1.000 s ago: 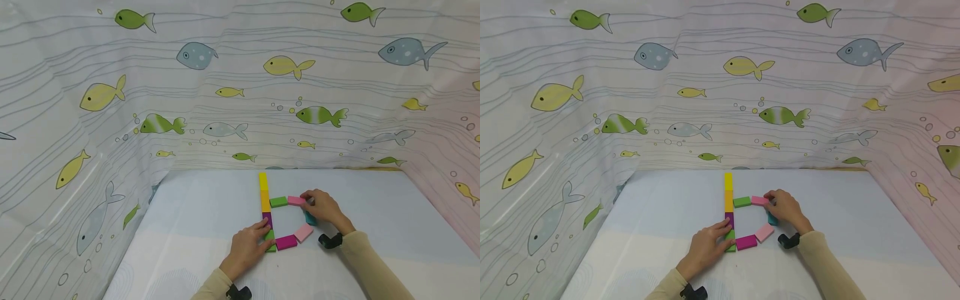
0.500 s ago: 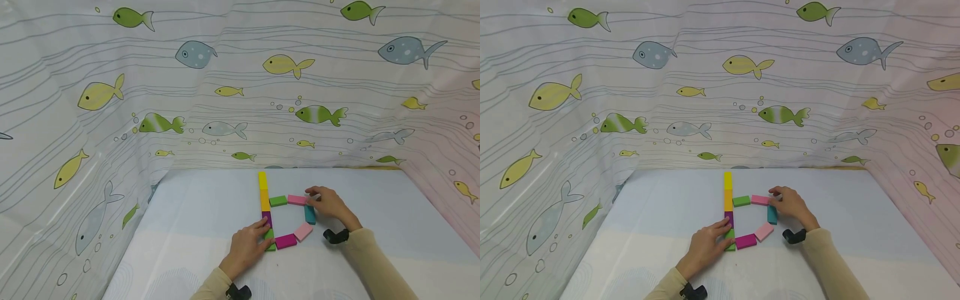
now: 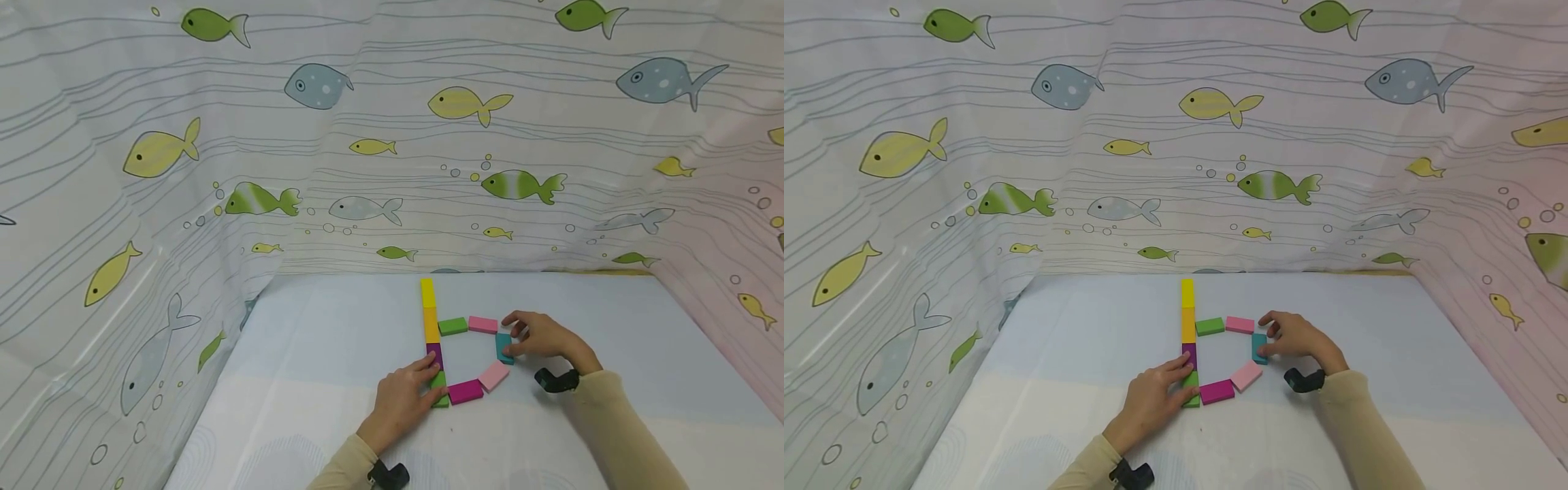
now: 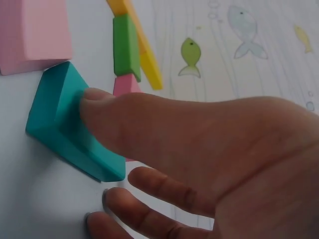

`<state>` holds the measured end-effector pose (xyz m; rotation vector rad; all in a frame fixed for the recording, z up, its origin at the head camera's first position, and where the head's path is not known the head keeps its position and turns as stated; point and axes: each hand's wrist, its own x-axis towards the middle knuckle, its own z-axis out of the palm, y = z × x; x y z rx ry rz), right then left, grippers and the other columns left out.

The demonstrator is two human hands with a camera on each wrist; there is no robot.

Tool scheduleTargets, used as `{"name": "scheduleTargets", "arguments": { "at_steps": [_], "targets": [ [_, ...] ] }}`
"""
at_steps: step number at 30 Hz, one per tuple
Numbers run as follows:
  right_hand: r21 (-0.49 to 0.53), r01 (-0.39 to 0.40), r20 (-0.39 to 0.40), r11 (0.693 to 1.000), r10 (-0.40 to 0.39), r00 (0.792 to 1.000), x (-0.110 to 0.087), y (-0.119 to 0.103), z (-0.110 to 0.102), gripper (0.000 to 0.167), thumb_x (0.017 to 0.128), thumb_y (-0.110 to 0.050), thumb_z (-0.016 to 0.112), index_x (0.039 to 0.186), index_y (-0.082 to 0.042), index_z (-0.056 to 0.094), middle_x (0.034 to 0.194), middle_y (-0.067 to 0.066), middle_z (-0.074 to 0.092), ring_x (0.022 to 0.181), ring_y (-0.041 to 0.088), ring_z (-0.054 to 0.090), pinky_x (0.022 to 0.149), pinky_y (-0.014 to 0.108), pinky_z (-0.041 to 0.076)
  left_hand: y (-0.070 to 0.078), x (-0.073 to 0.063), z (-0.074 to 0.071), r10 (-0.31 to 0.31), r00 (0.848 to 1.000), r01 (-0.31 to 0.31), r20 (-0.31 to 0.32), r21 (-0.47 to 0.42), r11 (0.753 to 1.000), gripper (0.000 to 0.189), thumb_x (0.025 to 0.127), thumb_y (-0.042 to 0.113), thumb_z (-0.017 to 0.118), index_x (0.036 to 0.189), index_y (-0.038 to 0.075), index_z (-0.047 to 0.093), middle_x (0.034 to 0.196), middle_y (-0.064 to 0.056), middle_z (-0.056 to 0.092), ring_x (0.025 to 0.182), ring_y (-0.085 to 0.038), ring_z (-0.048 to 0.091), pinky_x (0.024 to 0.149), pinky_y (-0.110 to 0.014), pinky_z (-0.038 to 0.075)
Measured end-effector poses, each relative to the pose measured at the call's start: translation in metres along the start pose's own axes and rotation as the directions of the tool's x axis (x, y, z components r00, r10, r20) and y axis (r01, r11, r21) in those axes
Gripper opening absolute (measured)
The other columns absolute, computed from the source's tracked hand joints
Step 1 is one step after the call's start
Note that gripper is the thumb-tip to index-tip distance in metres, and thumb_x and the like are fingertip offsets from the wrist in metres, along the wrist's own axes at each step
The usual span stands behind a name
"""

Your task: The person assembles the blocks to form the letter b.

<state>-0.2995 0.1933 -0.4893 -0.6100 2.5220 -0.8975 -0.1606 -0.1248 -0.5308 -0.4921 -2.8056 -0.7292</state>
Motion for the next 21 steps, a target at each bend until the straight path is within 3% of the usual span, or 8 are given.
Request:
{"name": "scheduleTargets", "arguments": {
  "at_steps": [21],
  "targets": [
    [-0.019,-0.018,-0.013,1.000,0.018,1.000,0.0019,-0.0021,0.0032,0.058,0.089,-0.029,0.087,0.134,-0.003,0.062,0.112,0.012,0.068,0.101,0.025,0.068,0.084,0.043,0.059,-0.0009,0.0006,0.0008,0.011,1.000,-0.011,-0.009,-0.009,1.000,0.049,0.093,0.041,0.082,0.132,0.013,0.076,0.144,0.001,0.070,0.120,-0.026,0.074,0.073,-0.027,0.061]
  ]
}}
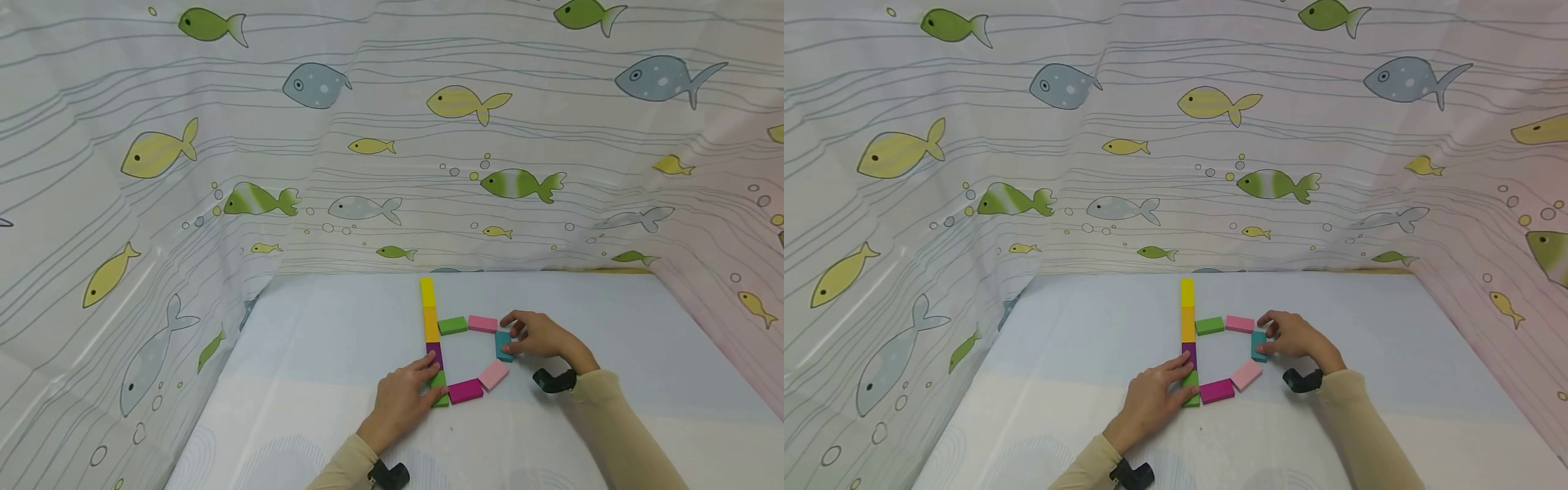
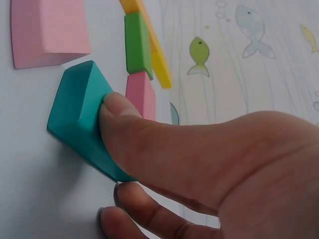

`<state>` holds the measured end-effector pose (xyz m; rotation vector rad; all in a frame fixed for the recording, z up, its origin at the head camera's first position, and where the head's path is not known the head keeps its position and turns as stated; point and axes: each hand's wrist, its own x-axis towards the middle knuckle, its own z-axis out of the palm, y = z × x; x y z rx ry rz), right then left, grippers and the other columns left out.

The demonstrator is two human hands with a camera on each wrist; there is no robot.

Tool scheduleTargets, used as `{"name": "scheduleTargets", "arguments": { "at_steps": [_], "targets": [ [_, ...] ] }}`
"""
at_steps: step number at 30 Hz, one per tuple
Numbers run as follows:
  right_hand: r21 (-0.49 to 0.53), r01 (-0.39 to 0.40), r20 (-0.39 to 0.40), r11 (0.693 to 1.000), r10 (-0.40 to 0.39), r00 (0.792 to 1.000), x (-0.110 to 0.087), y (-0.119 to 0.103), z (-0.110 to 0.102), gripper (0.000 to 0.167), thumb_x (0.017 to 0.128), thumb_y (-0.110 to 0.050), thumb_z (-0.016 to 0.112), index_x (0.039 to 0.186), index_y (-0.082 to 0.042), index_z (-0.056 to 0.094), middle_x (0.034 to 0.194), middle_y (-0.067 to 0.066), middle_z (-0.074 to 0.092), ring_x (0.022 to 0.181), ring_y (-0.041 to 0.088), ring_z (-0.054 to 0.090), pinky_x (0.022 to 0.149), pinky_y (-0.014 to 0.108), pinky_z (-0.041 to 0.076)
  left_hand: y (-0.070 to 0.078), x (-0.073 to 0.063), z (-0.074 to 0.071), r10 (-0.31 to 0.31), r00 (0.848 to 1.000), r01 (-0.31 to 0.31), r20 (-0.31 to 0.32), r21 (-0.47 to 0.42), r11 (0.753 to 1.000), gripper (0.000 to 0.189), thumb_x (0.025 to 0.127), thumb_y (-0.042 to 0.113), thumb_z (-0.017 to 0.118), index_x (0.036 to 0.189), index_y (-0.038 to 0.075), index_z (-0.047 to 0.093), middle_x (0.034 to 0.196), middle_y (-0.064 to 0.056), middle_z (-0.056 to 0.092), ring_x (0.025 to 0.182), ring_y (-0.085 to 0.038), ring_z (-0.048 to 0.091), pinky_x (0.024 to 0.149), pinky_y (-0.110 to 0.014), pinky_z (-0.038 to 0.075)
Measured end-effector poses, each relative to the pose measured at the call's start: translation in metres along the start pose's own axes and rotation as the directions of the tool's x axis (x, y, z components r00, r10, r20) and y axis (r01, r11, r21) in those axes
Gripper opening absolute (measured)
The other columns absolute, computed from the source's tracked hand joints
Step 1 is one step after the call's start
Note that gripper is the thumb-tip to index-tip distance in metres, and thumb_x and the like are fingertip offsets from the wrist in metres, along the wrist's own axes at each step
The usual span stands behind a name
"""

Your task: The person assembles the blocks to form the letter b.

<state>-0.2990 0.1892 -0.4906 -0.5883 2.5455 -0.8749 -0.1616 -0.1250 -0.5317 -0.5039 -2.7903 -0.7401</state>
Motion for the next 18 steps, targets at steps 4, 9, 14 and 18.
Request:
{"name": "scheduleTargets", "arguments": {
  "at_steps": [4,9,14,18],
  "targets": [
    [-0.002,-0.003,-0.002,1.000,0.003,1.000,0.0008,0.0012,0.0008,0.058,0.089,-0.030,0.087,0.134,-0.003,0.062,0.112,0.012,0.068,0.101,0.026,0.068,0.084,0.043,0.059,-0.0006,-0.0008,0.0003,0.011,1.000,-0.011,-0.011,0.010,1.000,0.048,0.093,0.041,0.082,0.131,0.013,0.076,0.143,0.000,0.070,0.119,-0.026,0.075,0.071,-0.026,0.060],
    [-0.012,-0.014,-0.001,1.000,0.014,1.000,0.0021,0.0016,0.0012,0.059,0.090,-0.033,0.086,0.135,-0.004,0.063,0.113,0.012,0.068,0.102,0.027,0.068,0.084,0.041,0.058,-0.0011,-0.0006,0.0011,0.015,1.000,-0.015,-0.012,0.015,1.000,0.048,0.093,0.042,0.082,0.131,0.013,0.076,0.143,0.000,0.070,0.118,-0.026,0.075,0.071,-0.027,0.061],
    [-0.020,-0.021,0.004,1.000,0.021,1.000,0.0030,0.0009,0.0014,0.060,0.089,-0.034,0.087,0.135,-0.004,0.062,0.112,0.011,0.067,0.101,0.026,0.066,0.083,0.040,0.058,-0.0011,0.0001,0.0015,0.013,1.000,-0.013,-0.012,0.013,1.000,0.048,0.093,0.041,0.082,0.131,0.013,0.076,0.143,0.000,0.070,0.119,-0.026,0.075,0.072,-0.028,0.061],
    [-0.013,-0.033,0.015,0.999,0.034,0.999,0.0030,0.0002,0.0016,0.062,0.088,-0.034,0.088,0.136,-0.006,0.062,0.112,0.010,0.066,0.101,0.025,0.065,0.083,0.039,0.057,-0.0015,0.0000,0.0023,0.017,1.000,-0.017,-0.016,0.015,1.000,0.048,0.092,0.041,0.082,0.131,0.013,0.077,0.143,0.000,0.071,0.118,-0.026,0.076,0.071,-0.027,0.061]
  ]
}}
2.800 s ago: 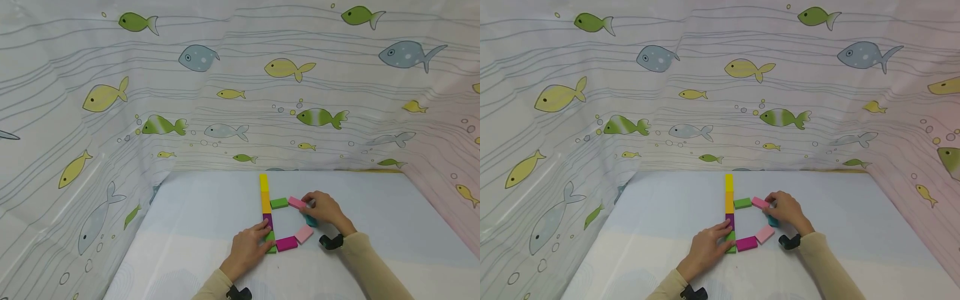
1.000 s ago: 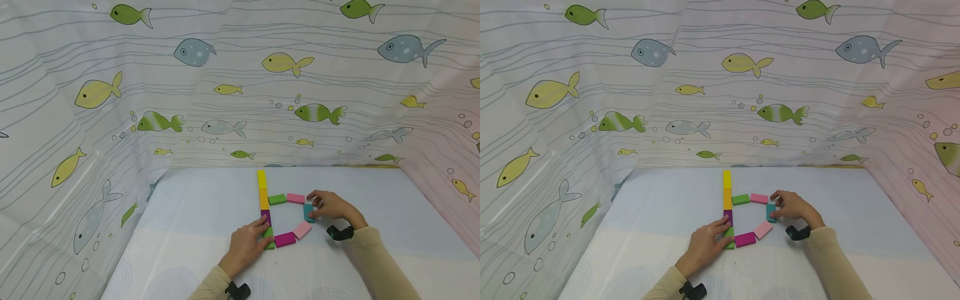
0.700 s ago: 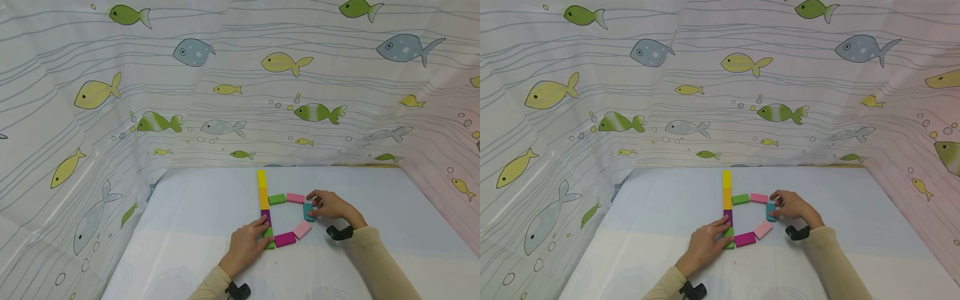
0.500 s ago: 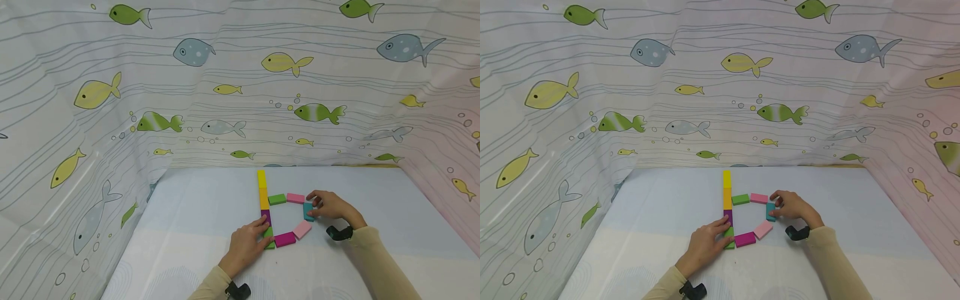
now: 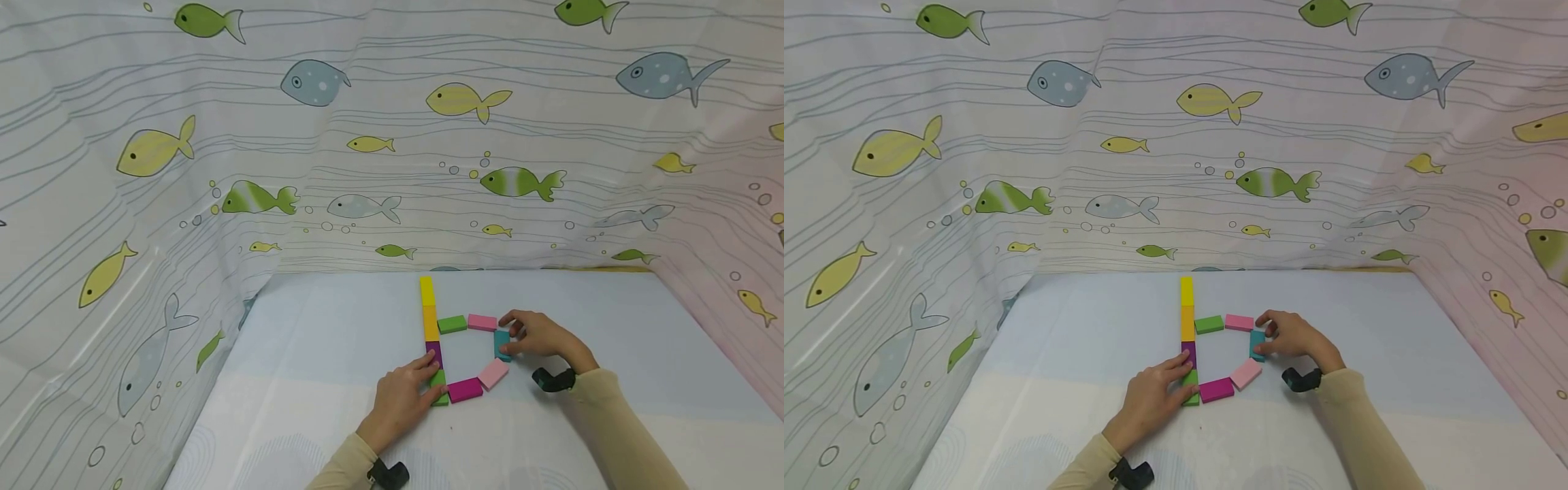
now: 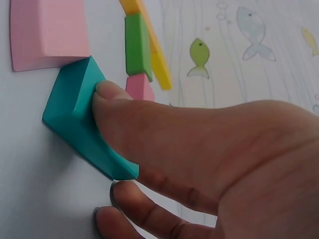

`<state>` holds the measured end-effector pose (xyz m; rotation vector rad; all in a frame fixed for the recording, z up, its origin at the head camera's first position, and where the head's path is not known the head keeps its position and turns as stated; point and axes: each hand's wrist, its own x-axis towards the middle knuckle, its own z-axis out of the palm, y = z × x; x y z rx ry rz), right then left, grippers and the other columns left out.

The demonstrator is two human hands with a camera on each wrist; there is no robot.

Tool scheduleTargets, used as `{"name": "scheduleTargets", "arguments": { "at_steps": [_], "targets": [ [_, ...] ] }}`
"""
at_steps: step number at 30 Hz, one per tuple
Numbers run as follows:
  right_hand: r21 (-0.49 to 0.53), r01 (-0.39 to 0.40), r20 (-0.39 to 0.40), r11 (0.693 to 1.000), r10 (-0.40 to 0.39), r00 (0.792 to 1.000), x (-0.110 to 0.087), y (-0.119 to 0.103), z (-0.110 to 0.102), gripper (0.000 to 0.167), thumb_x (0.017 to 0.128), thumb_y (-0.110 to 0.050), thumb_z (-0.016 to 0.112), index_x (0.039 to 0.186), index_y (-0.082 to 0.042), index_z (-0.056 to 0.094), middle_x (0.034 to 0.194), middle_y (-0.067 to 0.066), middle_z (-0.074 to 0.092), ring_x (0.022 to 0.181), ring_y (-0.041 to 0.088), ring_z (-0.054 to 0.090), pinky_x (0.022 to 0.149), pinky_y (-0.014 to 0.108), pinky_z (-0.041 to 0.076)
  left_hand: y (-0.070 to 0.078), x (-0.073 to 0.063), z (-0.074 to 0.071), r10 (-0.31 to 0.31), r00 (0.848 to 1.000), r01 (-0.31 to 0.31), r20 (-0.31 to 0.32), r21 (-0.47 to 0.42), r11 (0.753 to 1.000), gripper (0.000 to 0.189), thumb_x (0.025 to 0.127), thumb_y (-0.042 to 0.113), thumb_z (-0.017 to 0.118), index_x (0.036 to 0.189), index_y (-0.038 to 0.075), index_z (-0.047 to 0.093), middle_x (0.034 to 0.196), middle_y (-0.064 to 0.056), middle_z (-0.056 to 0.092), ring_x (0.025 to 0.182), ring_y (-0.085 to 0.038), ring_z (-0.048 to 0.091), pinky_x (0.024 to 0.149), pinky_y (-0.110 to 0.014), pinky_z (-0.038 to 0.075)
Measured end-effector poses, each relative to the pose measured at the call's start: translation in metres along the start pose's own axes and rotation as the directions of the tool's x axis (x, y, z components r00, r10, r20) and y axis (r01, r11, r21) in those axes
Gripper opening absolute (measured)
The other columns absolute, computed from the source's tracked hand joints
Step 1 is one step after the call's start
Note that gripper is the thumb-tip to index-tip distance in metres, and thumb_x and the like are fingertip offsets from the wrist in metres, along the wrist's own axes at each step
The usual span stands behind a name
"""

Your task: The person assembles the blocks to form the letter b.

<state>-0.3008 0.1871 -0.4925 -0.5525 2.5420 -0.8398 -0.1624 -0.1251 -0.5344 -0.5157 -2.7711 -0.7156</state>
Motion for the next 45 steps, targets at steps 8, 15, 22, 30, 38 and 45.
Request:
{"name": "scheduleTargets", "arguments": {
  "at_steps": [8,15,22,30,38,45],
  "targets": [
    [0.002,0.011,0.014,1.000,-0.011,1.000,0.003,-0.003,0.000,0.066,0.088,-0.036,0.088,0.139,-0.006,0.059,0.112,0.009,0.066,0.101,0.025,0.065,0.083,0.039,0.057,-0.002,-0.002,-0.002,-0.005,1.000,0.005,-0.007,-0.005,1.000,0.048,0.093,0.041,0.082,0.131,0.013,0.076,0.143,0.000,0.070,0.118,-0.027,0.075,0.071,-0.028,0.061],
    [-0.045,0.036,-0.098,0.998,-0.041,0.994,0.012,-0.010,0.004,0.072,0.093,-0.045,0.081,0.145,-0.002,0.055,0.123,0.019,0.069,0.108,0.031,0.069,0.087,0.047,0.062,-0.005,-0.003,-0.005,-0.010,1.000,0.010,0.002,0.006,1.000,0.048,0.093,0.043,0.081,0.131,0.014,0.077,0.143,0.000,0.070,0.118,-0.026,0.076,0.066,-0.022,0.057],
    [-0.125,0.173,-0.195,0.977,-0.196,0.961,0.031,-0.034,0.017,0.064,0.096,-0.038,0.078,0.146,-0.003,0.059,0.141,0.023,0.063,0.126,0.042,0.061,0.101,0.062,0.055,-0.007,-0.001,-0.008,-0.029,0.999,0.029,0.017,-0.002,1.000,0.049,0.093,0.043,0.081,0.132,0.015,0.076,0.144,0.001,0.069,0.119,-0.026,0.075,0.070,-0.026,0.060],
    [-0.173,0.200,-0.136,0.964,-0.225,0.965,0.056,-0.048,0.026,0.047,0.093,-0.030,0.082,0.134,-0.010,0.070,0.137,0.021,0.066,0.125,0.041,0.060,0.106,0.064,0.050,-0.004,-0.003,-0.003,-0.023,1.000,0.023,0.021,-0.019,1.000,0.048,0.094,0.045,0.079,0.131,0.015,0.077,0.144,0.003,0.070,0.120,-0.025,0.075,0.073,-0.027,0.060],
    [-0.184,0.238,-0.072,0.954,-0.254,0.964,0.071,-0.053,0.025,0.031,0.093,-0.021,0.082,0.121,-0.009,0.076,0.119,0.014,0.071,0.110,0.033,0.064,0.101,0.055,0.056,-0.001,-0.002,-0.003,-0.001,1.000,0.001,0.010,0.025,1.000,0.047,0.095,0.046,0.079,0.132,0.017,0.077,0.144,0.004,0.070,0.118,-0.023,0.075,0.072,-0.028,0.060],
    [-0.192,0.199,-0.076,0.961,-0.217,0.973,0.076,-0.052,0.025,0.028,0.095,-0.021,0.081,0.120,-0.011,0.076,0.120,0.012,0.071,0.109,0.030,0.064,0.100,0.052,0.057,-0.001,-0.002,-0.005,-0.015,0.999,0.014,0.029,0.019,1.000,0.047,0.095,0.047,0.078,0.133,0.018,0.077,0.144,0.004,0.070,0.121,-0.023,0.074,0.075,-0.026,0.060]
  ]
}}
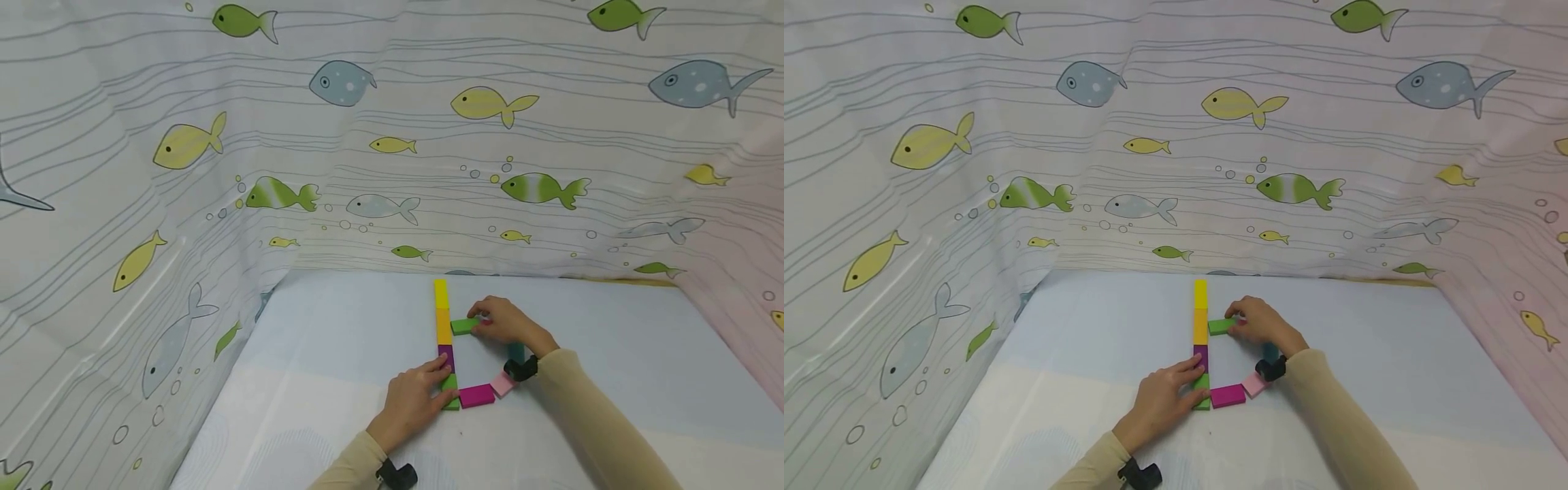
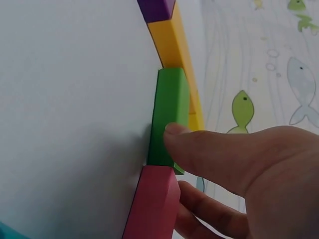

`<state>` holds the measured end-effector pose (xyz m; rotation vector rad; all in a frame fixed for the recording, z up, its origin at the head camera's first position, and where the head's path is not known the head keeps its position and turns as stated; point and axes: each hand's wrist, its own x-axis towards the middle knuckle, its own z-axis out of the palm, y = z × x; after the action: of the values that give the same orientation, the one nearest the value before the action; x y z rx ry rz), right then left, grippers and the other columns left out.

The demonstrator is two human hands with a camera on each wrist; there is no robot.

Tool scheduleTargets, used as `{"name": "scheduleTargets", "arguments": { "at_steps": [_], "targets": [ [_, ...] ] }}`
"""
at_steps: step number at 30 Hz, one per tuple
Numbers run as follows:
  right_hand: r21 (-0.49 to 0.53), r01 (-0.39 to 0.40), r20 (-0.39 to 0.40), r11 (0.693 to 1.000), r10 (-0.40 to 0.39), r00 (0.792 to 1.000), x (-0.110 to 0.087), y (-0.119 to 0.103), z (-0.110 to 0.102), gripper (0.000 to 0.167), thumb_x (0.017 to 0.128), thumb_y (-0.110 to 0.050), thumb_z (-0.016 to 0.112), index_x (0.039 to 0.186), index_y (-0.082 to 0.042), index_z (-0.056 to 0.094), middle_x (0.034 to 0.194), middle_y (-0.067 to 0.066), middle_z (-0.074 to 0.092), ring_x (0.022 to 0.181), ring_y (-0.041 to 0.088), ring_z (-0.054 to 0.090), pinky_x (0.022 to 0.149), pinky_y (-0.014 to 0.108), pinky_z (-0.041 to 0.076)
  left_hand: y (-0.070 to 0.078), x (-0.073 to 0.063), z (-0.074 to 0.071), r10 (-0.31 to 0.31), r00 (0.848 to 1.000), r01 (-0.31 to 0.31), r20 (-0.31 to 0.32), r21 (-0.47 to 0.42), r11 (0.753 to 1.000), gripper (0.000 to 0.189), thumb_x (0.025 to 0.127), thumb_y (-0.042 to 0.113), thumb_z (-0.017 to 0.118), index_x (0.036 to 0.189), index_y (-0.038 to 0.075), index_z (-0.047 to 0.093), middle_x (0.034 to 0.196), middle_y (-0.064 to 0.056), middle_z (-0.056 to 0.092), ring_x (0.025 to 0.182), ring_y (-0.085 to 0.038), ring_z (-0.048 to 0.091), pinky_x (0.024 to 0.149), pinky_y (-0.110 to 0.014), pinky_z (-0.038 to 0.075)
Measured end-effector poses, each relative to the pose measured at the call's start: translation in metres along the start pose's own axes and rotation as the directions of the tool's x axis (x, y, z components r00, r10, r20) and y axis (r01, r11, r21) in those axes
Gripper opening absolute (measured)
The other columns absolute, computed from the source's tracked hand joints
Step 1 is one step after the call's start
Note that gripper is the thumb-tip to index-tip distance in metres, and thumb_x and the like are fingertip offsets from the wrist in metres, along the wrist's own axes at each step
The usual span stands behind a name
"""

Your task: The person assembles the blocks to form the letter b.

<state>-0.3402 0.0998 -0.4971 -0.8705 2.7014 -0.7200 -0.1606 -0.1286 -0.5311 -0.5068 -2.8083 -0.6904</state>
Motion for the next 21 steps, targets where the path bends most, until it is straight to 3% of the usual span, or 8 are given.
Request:
{"name": "scheduleTargets", "arguments": {
  "at_steps": [11,15,21],
  "targets": [
    [0.082,-0.032,-0.008,0.996,0.033,0.999,-0.015,0.015,-0.011,0.049,0.095,-0.031,0.081,0.135,-0.006,0.067,0.130,0.015,0.071,0.118,0.034,0.065,0.101,0.055,0.057,0.001,0.001,0.004,0.003,1.000,-0.003,-0.001,-0.013,1.000,0.047,0.095,0.048,0.077,0.132,0.018,0.077,0.144,0.005,0.069,0.122,-0.022,0.074,0.075,-0.026,0.060],
    [0.101,-0.074,0.010,0.992,0.074,0.997,-0.024,0.023,-0.019,0.048,0.093,-0.035,0.081,0.131,-0.007,0.069,0.122,0.012,0.072,0.111,0.028,0.065,0.099,0.051,0.057,0.001,0.000,0.004,-0.003,1.000,0.003,0.003,0.007,1.000,0.047,0.095,0.048,0.078,0.132,0.018,0.077,0.145,0.005,0.069,0.121,-0.022,0.074,0.074,-0.027,0.060],
    [0.115,-0.103,0.036,0.988,0.099,0.994,-0.028,0.029,-0.016,0.039,0.094,-0.026,0.081,0.127,-0.007,0.071,0.110,0.007,0.071,0.100,0.023,0.061,0.090,0.041,0.058,0.000,0.000,0.002,-0.006,1.000,0.006,0.002,0.000,1.000,0.048,0.095,0.047,0.078,0.133,0.018,0.076,0.145,0.005,0.069,0.121,-0.022,0.074,0.076,-0.027,0.061]
  ]
}}
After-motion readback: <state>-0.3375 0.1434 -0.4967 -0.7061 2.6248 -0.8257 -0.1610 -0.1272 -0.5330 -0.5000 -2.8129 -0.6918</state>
